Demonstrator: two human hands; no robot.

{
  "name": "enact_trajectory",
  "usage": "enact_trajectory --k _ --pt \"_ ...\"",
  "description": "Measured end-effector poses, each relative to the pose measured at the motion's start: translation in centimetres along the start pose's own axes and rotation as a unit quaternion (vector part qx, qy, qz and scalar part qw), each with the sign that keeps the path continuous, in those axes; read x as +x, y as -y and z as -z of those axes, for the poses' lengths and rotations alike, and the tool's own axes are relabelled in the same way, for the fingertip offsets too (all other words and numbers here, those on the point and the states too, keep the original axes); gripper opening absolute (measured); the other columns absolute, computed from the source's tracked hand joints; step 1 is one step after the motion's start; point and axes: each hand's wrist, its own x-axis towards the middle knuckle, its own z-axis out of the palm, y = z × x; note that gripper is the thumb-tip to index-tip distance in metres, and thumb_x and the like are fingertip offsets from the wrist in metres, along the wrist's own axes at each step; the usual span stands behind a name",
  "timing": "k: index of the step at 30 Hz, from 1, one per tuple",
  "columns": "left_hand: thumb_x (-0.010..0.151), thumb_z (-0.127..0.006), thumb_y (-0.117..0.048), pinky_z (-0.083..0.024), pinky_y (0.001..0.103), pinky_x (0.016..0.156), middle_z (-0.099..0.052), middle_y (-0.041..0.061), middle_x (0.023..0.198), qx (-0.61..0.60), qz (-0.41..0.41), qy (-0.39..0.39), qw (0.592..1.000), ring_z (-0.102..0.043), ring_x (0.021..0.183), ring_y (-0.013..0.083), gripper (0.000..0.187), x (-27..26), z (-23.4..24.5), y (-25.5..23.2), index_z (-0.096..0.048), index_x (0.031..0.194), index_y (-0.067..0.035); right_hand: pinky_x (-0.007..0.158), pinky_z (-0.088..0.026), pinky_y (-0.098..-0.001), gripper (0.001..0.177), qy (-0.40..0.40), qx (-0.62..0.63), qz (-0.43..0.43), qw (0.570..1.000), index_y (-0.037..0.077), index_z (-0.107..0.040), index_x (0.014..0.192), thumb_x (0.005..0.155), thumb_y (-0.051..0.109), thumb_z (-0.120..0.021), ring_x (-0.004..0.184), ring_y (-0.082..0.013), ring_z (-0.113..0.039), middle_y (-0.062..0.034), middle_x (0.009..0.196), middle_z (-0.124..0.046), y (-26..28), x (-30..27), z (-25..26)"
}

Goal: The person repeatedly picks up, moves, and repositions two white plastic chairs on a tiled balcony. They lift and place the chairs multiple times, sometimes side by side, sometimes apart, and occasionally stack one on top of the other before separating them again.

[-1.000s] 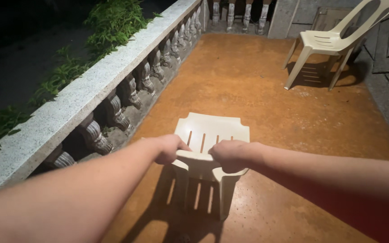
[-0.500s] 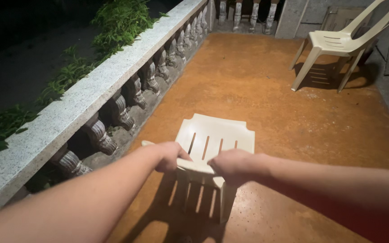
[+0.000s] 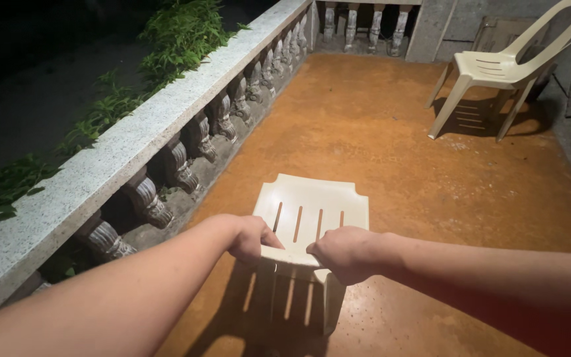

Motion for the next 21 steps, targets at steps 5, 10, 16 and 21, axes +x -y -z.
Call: enact_trajectory --k 5,10,16,21 --pt "0.066 -0.085 -0.015 -0.055 0.030 0.098 -0.076 -0.001 0.122 0.002 0.023 0.011 1.000 -0.070 0.112 0.0154 0.064 -1.0 0.4 -2.0 -0.074 0.128 -0.023 0.084 -0.056 -0.0480 0.033 -0.011 0.019 -0.008 1.000 0.006 -0.065 0.115 0.082 0.003 -0.063 0.099 -0.0383 -0.070 -0.0190 0.099 -0.073 0.0 0.2 -0.3" --pt "0.074 -0.073 -0.019 -0.055 0.039 0.100 -0.073 0.007 0.124 0.142 0.118 -0.065 0.981 -0.069 0.117 0.0240 0.049 -3.4 -1.5 -7.0 -0.075 0.123 -0.021 0.084 -0.056 -0.0480 0.039 -0.020 0.014 -0.002 1.000 0.005 -0.064 0.117 0.079 0.001 -0.064 0.100 -0.0389 -0.070 -0.0194 0.099 -0.073 -0.1 0.2 -0.6" --pt "0.074 -0.064 -0.017 -0.055 0.039 0.098 -0.073 0.005 0.122 0.138 0.075 -0.153 0.976 -0.068 0.117 0.0252 0.048 -6.4 -1.5 -7.5 -0.078 0.118 -0.027 0.083 -0.056 -0.0484 0.035 -0.028 0.015 -0.019 0.999 0.006 -0.064 0.117 0.082 0.004 -0.063 0.099 -0.0384 -0.070 -0.0188 0.099 -0.073 0.0 0.2 -0.6" --pt "0.074 -0.065 -0.020 -0.056 0.038 0.097 -0.074 0.003 0.121 0.135 0.090 -0.145 0.976 -0.069 0.115 0.0244 0.048 -6.4 -0.2 -6.5 -0.076 0.119 -0.032 0.083 -0.056 -0.0481 0.035 -0.048 0.048 -0.017 0.998 0.012 -0.066 0.116 0.081 0.007 -0.066 0.099 -0.0373 -0.070 -0.0161 0.100 -0.073 0.2 1.5 0.0"
